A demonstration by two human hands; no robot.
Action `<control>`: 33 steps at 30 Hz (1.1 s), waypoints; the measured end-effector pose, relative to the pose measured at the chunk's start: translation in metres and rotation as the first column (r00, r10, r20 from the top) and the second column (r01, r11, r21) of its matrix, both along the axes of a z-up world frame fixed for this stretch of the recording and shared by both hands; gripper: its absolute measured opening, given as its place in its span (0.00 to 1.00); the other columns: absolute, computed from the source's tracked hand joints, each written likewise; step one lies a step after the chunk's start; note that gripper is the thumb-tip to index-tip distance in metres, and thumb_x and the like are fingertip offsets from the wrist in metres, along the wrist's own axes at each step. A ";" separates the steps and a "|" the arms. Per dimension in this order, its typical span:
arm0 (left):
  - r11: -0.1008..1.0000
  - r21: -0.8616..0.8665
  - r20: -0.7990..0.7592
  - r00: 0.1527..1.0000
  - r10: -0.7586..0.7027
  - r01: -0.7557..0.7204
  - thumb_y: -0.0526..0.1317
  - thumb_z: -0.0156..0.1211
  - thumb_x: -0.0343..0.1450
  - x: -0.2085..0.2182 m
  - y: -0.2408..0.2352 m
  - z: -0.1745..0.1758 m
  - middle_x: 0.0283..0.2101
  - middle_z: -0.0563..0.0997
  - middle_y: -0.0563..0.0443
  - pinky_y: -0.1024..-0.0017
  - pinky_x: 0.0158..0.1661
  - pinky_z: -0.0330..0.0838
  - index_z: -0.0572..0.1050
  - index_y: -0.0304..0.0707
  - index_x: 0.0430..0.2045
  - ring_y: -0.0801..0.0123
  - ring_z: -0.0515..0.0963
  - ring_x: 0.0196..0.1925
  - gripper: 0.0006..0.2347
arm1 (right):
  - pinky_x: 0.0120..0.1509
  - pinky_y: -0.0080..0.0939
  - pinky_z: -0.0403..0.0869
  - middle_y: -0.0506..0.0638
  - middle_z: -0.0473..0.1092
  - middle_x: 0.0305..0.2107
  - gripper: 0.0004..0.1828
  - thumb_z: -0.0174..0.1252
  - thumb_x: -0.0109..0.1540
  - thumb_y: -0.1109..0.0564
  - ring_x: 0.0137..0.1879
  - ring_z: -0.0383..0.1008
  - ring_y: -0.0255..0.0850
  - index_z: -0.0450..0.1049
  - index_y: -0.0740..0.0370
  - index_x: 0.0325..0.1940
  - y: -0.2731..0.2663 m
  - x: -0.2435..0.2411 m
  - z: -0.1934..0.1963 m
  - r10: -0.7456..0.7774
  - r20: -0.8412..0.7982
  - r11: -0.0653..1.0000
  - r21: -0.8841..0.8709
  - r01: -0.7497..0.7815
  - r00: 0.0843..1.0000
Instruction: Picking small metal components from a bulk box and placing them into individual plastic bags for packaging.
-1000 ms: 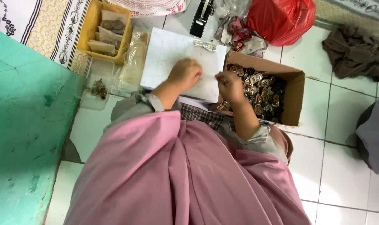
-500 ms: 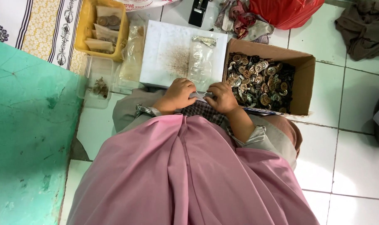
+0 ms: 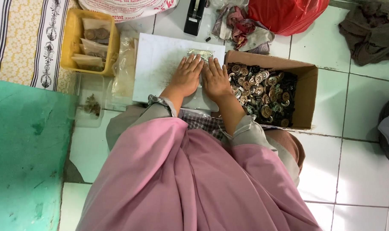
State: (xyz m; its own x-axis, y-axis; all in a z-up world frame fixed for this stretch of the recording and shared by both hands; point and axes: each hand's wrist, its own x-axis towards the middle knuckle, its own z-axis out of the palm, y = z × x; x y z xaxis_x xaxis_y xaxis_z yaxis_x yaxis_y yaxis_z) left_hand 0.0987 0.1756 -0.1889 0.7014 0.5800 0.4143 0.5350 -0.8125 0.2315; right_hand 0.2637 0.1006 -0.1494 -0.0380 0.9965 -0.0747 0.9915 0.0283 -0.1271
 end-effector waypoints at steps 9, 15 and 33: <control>0.972 -0.230 -0.234 0.972 -0.010 -0.046 0.47 0.47 0.75 -0.003 0.004 -0.013 0.79 0.51 0.41 0.51 0.75 0.35 0.58 0.36 0.73 0.49 0.49 0.80 0.29 | 0.85 0.64 0.36 0.53 0.38 0.80 0.35 0.38 0.73 0.39 0.85 0.34 0.50 0.49 0.52 0.83 0.012 0.008 -0.020 0.042 0.070 0.994 -0.108 -0.034 0.997; 0.967 -0.243 -0.310 0.951 0.002 -0.082 0.51 0.46 0.74 -0.004 0.003 -0.001 0.80 0.48 0.45 0.48 0.76 0.33 0.52 0.43 0.76 0.52 0.45 0.81 0.32 | 0.85 0.64 0.33 0.51 0.34 0.81 0.36 0.37 0.73 0.38 0.85 0.32 0.50 0.46 0.50 0.84 0.011 0.009 -0.019 0.034 0.044 0.993 -0.111 -0.029 0.998; 0.982 -0.187 -0.294 0.954 -0.062 0.006 0.57 0.46 0.76 -0.024 -0.007 -0.003 0.78 0.47 0.34 0.43 0.71 0.24 0.55 0.30 0.74 0.49 0.40 0.80 0.35 | 0.81 0.65 0.28 0.53 0.37 0.79 0.37 0.32 0.71 0.41 0.83 0.26 0.49 0.46 0.59 0.82 0.012 0.003 0.003 0.048 0.002 0.986 -0.162 -0.047 0.999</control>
